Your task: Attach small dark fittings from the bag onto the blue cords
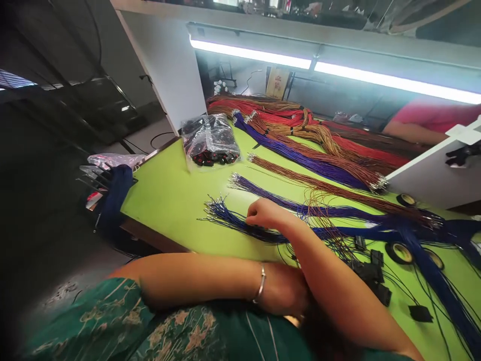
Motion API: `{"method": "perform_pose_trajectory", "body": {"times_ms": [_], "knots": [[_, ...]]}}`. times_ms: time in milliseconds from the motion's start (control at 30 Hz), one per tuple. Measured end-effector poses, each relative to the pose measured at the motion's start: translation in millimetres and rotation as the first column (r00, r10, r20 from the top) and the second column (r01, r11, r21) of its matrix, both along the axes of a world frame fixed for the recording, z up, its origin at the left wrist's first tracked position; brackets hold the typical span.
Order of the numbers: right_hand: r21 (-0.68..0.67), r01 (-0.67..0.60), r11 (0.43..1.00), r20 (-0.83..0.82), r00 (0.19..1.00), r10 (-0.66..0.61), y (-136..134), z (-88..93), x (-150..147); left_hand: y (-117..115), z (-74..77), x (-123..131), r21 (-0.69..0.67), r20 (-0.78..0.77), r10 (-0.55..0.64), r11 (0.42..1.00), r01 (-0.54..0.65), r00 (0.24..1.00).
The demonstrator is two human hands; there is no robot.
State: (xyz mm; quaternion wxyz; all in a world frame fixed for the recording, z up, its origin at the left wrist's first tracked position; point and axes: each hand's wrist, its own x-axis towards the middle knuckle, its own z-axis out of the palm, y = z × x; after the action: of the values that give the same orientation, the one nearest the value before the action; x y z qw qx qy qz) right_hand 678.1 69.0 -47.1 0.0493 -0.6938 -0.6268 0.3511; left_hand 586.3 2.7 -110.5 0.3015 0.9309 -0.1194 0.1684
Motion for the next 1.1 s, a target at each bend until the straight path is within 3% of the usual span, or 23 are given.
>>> {"method": "perform_pose_trajectory", "body": {"times_ms": [67,133,200,233,267,300,333,400,500,567,767,900,1000,1100], "knots": [[-0.006,0.086,0.996,-0.059,0.995,-0.086,-3,-0.1,9,15,5.6,-23,-0.012,0.075,-0.158,0.987,0.159,0.985],[0.051,0.16,0.986,-0.032,0.987,-0.158,-5,0.8,15,40,10.7,-48,-0.02,0.135,-0.188,0.981,0.192,0.973],[0.126,0.181,0.975,0.026,0.982,-0.186,-6,1.7,17,77,16.3,-70,-0.028,0.152,-0.087,0.995,0.092,0.985],[0.161,0.184,0.97,0.048,0.98,-0.194,-6,2.3,17,100,19.5,-79,-0.066,0.157,0.079,0.995,-0.069,0.984],[0.191,0.186,0.964,0.056,0.978,-0.2,-5,3.0,16,126,23.0,-85,-0.116,0.152,0.287,0.956,-0.271,0.946],[0.212,0.192,0.958,0.042,0.978,-0.205,-4,4.0,15,153,26.7,-88,-0.165,0.125,0.494,0.865,-0.473,0.86],[0.223,0.209,0.952,0.002,0.977,-0.215,-2,5.5,13,180,30.3,-88,-0.191,0.068,0.674,0.733,-0.653,0.736],[0.234,0.25,0.94,-0.133,0.966,-0.224,5,10.1,6,232,36.0,-82,-0.108,-0.06,0.841,0.529,-0.841,0.537],[0.237,0.338,0.911,-0.32,0.912,-0.255,14,19.6,-9,289,37.5,-60,-0.025,-0.089,0.871,0.483,-0.875,0.483],[0.229,0.412,0.882,-0.423,0.858,-0.291,19,24.5,-21,309,32.7,-42,0.02,-0.1,0.871,0.485,-0.874,0.481],[0.219,0.56,0.799,-0.596,0.725,-0.344,22,15.9,-20,314,9.5,-12,0.085,-0.101,0.878,0.477,-0.875,0.469],[0.196,0.621,0.759,-0.607,0.684,-0.404,24,3.1,-1,304,13.8,-19,0.058,-0.05,0.864,0.504,-0.862,0.501],[0.273,0.632,0.726,-0.598,0.702,-0.387,25,-3.0,7,287,27.5,-23,-0.21,-0.065,0.866,0.474,-0.855,0.496],[0.329,0.632,0.702,-0.578,0.722,-0.379,25,-7.3,10,257,37.3,-26,-0.627,-0.224,0.746,0.382,-0.679,0.627]]}}
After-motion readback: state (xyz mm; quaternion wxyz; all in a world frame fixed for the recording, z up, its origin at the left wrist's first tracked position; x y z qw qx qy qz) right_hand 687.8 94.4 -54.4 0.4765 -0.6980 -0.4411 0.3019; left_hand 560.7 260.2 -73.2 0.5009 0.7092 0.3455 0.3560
